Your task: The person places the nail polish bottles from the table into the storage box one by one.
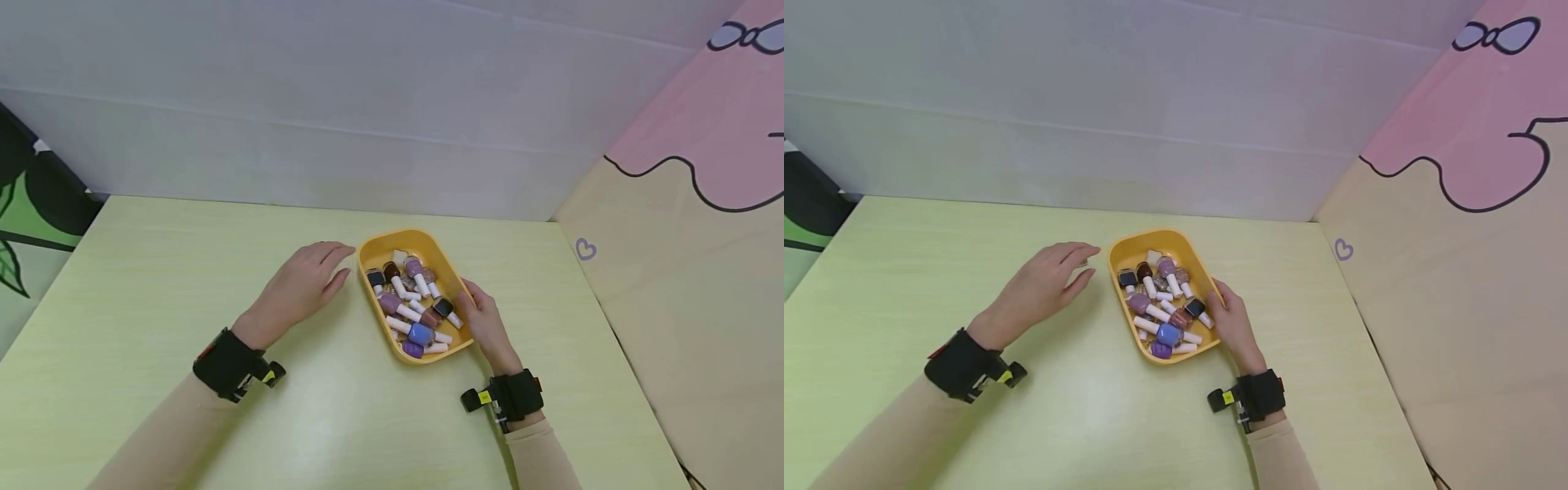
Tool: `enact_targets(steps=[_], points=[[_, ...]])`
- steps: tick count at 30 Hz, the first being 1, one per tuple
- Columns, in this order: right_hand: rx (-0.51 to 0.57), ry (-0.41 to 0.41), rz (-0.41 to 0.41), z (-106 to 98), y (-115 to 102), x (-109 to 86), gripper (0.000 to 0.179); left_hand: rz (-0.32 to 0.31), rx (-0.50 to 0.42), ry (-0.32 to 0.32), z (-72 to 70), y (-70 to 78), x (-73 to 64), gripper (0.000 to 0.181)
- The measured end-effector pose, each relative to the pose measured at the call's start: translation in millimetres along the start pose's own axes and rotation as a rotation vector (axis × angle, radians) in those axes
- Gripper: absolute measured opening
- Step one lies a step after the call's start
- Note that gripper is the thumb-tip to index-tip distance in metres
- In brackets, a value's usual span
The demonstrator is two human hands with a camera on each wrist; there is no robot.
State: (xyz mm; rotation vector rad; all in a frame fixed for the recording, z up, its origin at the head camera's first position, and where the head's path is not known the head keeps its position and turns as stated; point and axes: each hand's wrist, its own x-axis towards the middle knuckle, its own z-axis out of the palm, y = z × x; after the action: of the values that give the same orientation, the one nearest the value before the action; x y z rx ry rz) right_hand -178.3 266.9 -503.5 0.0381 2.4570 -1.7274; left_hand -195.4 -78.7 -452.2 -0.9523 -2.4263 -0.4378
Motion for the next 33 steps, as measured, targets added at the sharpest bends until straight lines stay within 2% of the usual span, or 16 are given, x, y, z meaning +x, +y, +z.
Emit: enact_targets(steps=[8,13,18,26,33], points=[[-0.002,0.004,0.007,0.8,-0.5,0.3,0.043,-0.122,-0.079,-0.023,-4.9,-23.0,-19.1,0.041],[0.0,0.005,0.002,0.6,0.9,0.3,0.043,-0.165,-0.095,-0.034,-5.0,-32.7,-29.8,0.04],[0.004,0.008,-0.014,0.4,2.1,0.9,0.043,-0.23,-0.12,-0.063,-2.4,-35.8,-39.2,0.04],[0.012,0.002,-0.01,0.5,2.4,1.9,0.043,-0.456,-0.309,-0.107,3.2,-35.7,-54.8,0.043],[0.006,0.009,-0.013,0.6,1.2,1.1,0.043,-0.516,-0.408,-0.074,9.5,-38.4,-62.7,0.042]])
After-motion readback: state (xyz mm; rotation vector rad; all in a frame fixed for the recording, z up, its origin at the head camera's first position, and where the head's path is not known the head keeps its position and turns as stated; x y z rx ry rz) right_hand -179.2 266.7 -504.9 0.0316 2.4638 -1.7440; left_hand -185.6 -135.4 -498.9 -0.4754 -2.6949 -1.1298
